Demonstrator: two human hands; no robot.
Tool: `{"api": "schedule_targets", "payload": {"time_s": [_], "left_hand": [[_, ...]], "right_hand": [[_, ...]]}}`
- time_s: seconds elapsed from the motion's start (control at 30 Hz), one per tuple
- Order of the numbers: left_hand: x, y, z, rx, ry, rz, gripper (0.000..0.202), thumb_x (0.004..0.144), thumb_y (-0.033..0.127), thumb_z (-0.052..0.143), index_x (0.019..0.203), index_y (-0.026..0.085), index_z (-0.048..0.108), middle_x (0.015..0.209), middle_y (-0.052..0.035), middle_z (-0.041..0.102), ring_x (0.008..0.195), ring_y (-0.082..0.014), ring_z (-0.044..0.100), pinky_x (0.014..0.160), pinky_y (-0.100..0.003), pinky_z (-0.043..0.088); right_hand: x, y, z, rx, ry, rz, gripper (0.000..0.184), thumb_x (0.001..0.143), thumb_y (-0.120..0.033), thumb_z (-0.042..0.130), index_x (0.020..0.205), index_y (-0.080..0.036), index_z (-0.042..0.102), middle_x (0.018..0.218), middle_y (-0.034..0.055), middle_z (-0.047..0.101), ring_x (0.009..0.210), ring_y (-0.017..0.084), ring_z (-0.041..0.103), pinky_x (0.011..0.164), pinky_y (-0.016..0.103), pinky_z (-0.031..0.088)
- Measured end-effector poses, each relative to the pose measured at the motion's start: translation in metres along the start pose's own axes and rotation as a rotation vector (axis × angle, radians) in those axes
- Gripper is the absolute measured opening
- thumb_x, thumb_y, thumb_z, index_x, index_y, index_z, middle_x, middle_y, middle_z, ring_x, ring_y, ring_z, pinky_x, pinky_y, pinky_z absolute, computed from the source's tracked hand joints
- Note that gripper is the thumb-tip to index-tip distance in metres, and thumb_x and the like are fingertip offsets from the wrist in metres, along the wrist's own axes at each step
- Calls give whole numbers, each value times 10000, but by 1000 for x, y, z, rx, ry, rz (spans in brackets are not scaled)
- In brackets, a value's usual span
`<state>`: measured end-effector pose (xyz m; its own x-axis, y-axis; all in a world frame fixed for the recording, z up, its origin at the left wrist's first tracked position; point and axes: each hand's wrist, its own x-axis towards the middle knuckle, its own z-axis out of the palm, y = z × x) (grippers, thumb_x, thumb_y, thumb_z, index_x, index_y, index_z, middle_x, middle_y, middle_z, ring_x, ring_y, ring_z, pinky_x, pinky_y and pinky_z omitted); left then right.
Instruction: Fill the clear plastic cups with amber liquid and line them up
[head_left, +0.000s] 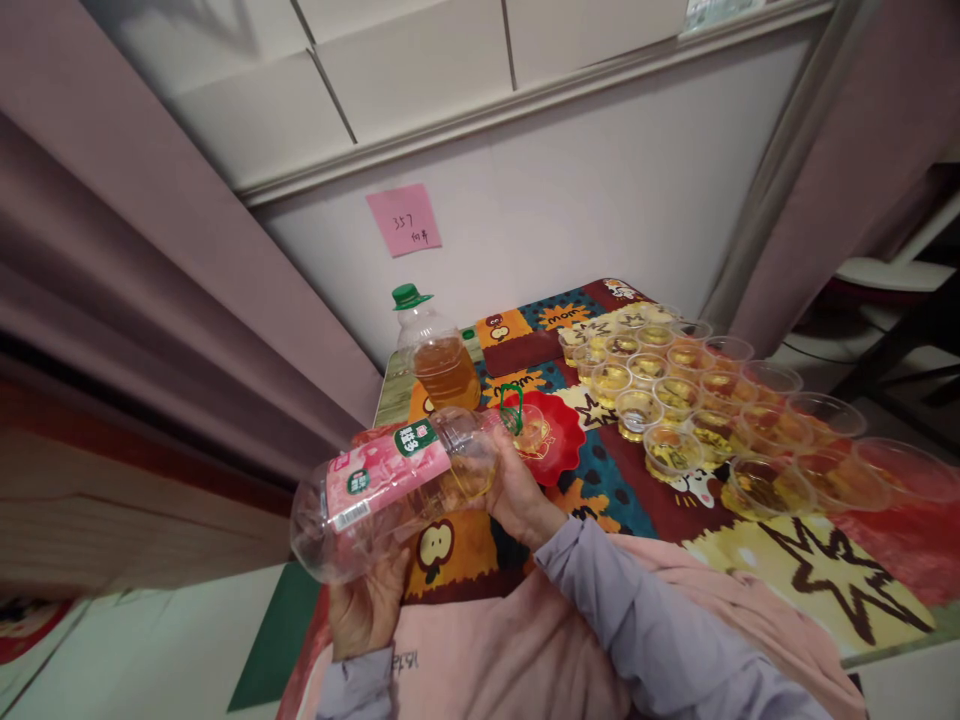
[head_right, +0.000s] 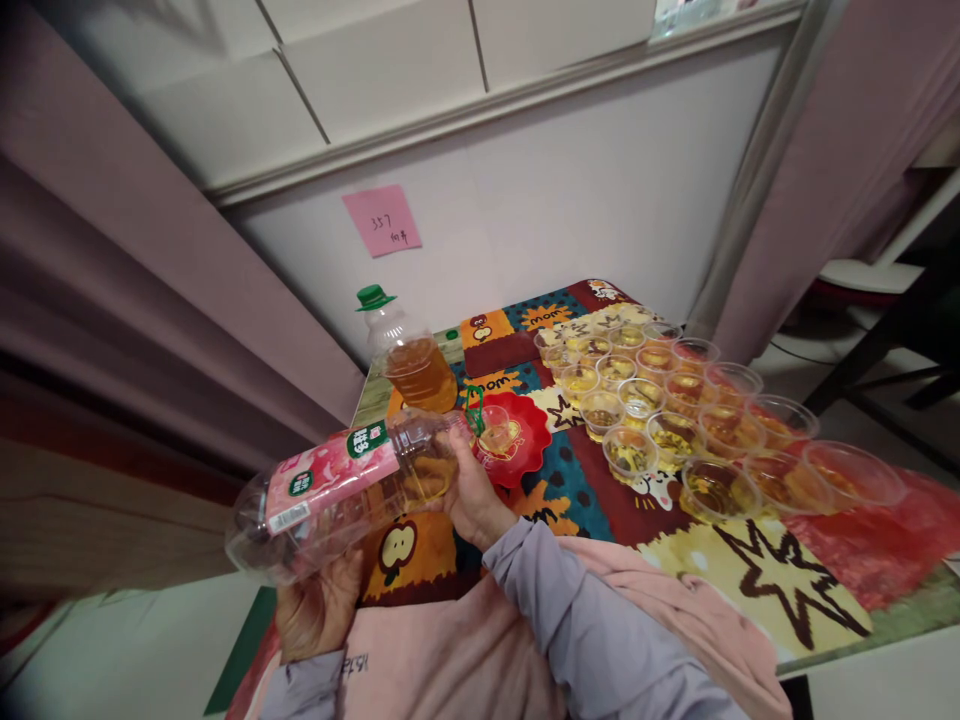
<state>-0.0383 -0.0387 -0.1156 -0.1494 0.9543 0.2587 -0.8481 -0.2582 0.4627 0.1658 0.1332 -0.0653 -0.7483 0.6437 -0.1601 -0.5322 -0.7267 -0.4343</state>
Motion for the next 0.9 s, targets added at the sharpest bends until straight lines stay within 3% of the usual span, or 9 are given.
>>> {"api": "schedule_targets", "payload": {"time_s": [0.43, 0.67, 0.9], "left_hand": [[4, -2, 11, 56, 38, 2, 625, 1081, 439, 602, 1678, 394, 425, 1671, -69, 559, 1457, -254, 629, 1113, -346, 593], [3, -1, 6, 99, 77, 13, 589, 1084, 485, 573, 1656, 394, 466, 1652, -67, 582, 1443, -264, 643, 1081, -361, 618], [2, 0, 6, 73, 69, 11, 660, 1075, 445, 601, 1697, 400, 385, 1681, -90, 539, 1468, -287, 618, 1096, -388, 610]], "right_hand": [[0, 2, 0, -17, -9, -19, 617, 1102, -707, 362, 1390, -248, 655, 1100, 104, 836, 773, 222, 801, 699, 403, 679], [0, 3, -1, -20, -12, -14, 644, 1081, -741, 384, 1414, -251, 637, 1094, 101, 837, 786, 232, 807, 721, 424, 680], [0, 1, 0, -27, -12, -8, 637, 1091, -734, 368, 1409, -250, 633, 1091, 100, 835, 766, 223, 806, 707, 410, 680]]}}
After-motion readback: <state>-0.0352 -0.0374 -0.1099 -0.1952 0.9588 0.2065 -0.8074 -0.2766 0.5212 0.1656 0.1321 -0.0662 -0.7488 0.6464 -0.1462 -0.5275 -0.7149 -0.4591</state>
